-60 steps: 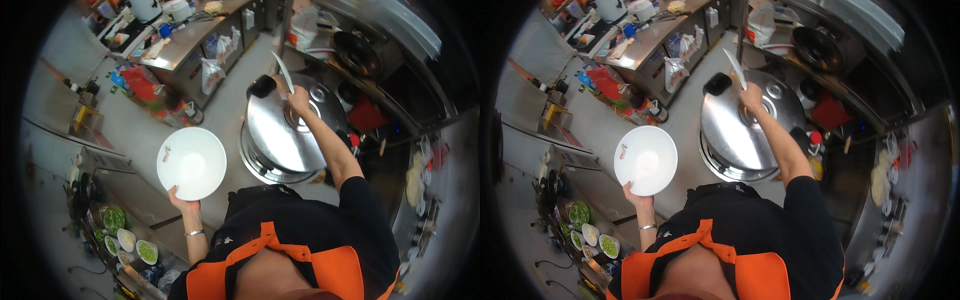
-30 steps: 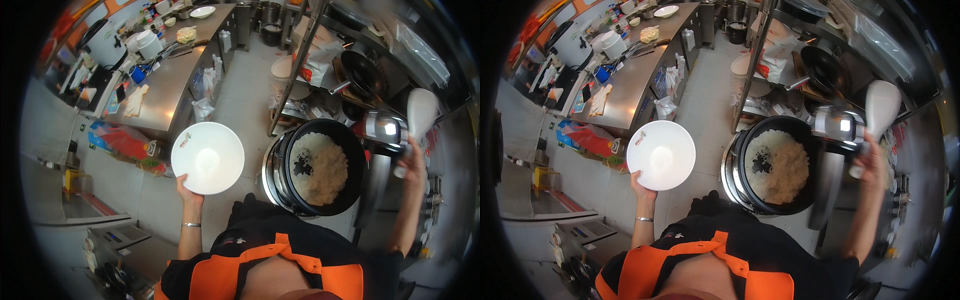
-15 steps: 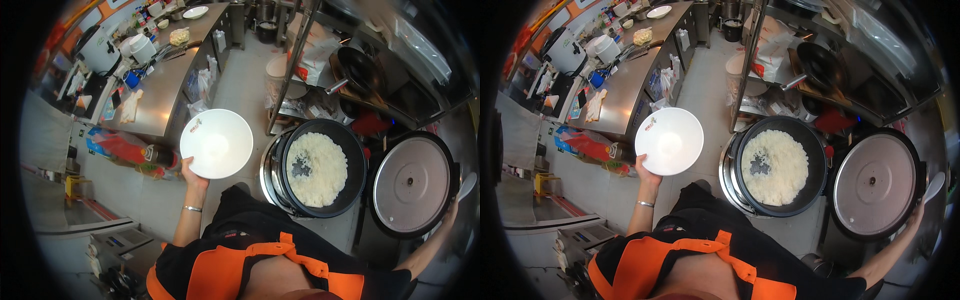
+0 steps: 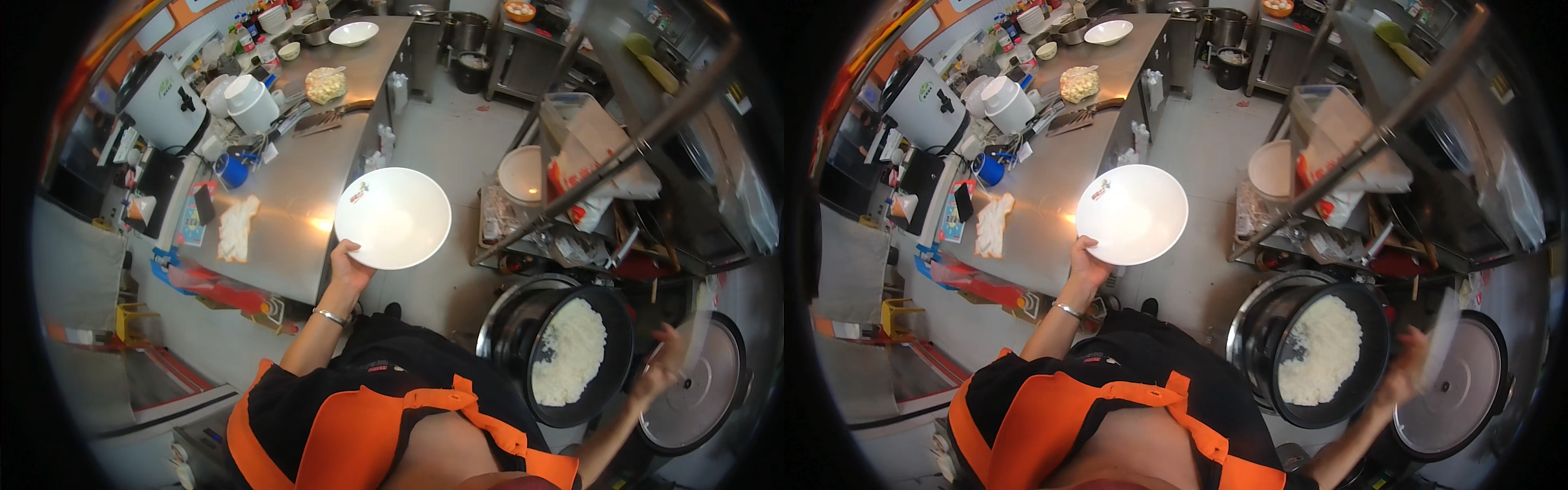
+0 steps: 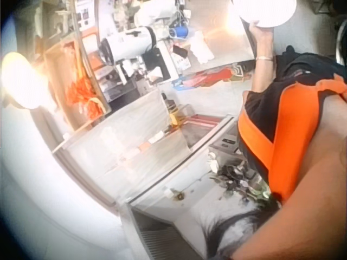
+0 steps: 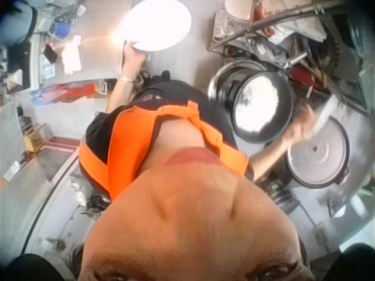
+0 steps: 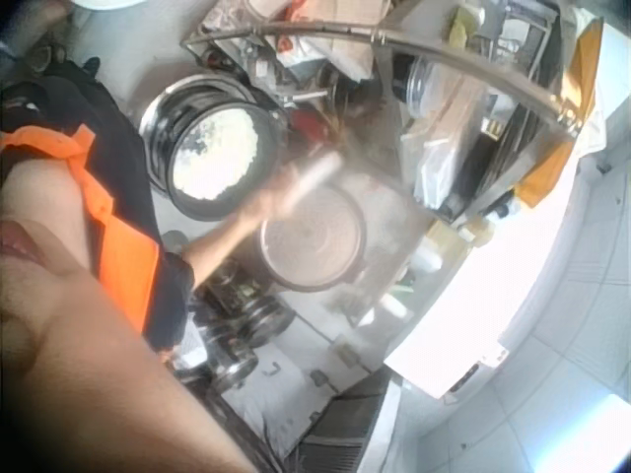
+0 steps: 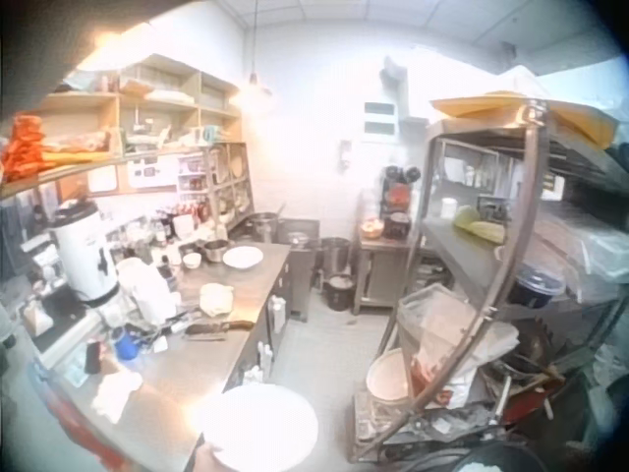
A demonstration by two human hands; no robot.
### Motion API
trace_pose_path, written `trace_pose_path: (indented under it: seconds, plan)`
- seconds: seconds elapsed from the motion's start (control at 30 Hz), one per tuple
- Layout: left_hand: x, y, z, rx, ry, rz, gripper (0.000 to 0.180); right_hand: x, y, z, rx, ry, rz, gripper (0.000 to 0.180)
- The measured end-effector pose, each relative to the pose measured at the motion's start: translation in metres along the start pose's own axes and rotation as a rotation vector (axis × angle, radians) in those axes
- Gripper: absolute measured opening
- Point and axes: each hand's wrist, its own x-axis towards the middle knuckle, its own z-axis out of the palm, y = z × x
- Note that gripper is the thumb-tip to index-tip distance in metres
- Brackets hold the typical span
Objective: The person assembles a rice bowl in a commercial kitchen. They retrieve a plate, scoop rice from a cooker, add blanched greens, cut a sauce packet over the rice, and place a fried egg on top using a spatula.
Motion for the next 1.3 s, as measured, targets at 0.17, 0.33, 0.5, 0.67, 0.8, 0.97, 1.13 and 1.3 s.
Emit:
trace_pose_path:
  seconds: [0.17,0.33,0.5,0.67,0.8,0.97,1.13,1.3]
  plan:
    - [0.096,0.054,-0.001,0.002,-0.022,-0.052,0.076,0.011,-0.041,0.239,0.132,-0.373,0.410,0.024]
    - [0.192,0.080,0.030,-0.050,-0.003,-0.078,0.076,0.070,-0.034,0.406,0.290,-0.537,0.837,0.024]
    - [0.306,0.099,0.069,-0.092,0.016,-0.026,0.075,0.168,0.018,0.564,0.622,-0.622,0.806,0.025]
    - [0.423,0.122,0.138,-0.115,0.031,0.043,0.074,0.306,0.052,0.699,0.712,-0.720,0.852,0.031]
    - [0.512,0.145,0.192,-0.107,0.053,0.086,0.075,0.410,0.063,0.780,0.774,-0.771,0.790,0.033]
    - [0.618,0.162,0.245,-0.149,0.007,0.056,0.076,0.507,0.088,0.851,0.749,-0.791,0.765,0.033]
    - [0.756,0.169,0.294,-0.108,-0.085,-0.044,0.076,0.584,0.148,0.897,0.724,-0.620,0.862,0.032]
    - [0.883,0.173,0.386,0.027,-0.202,-0.261,0.072,0.658,0.215,0.893,0.739,-0.262,1.099,0.035]
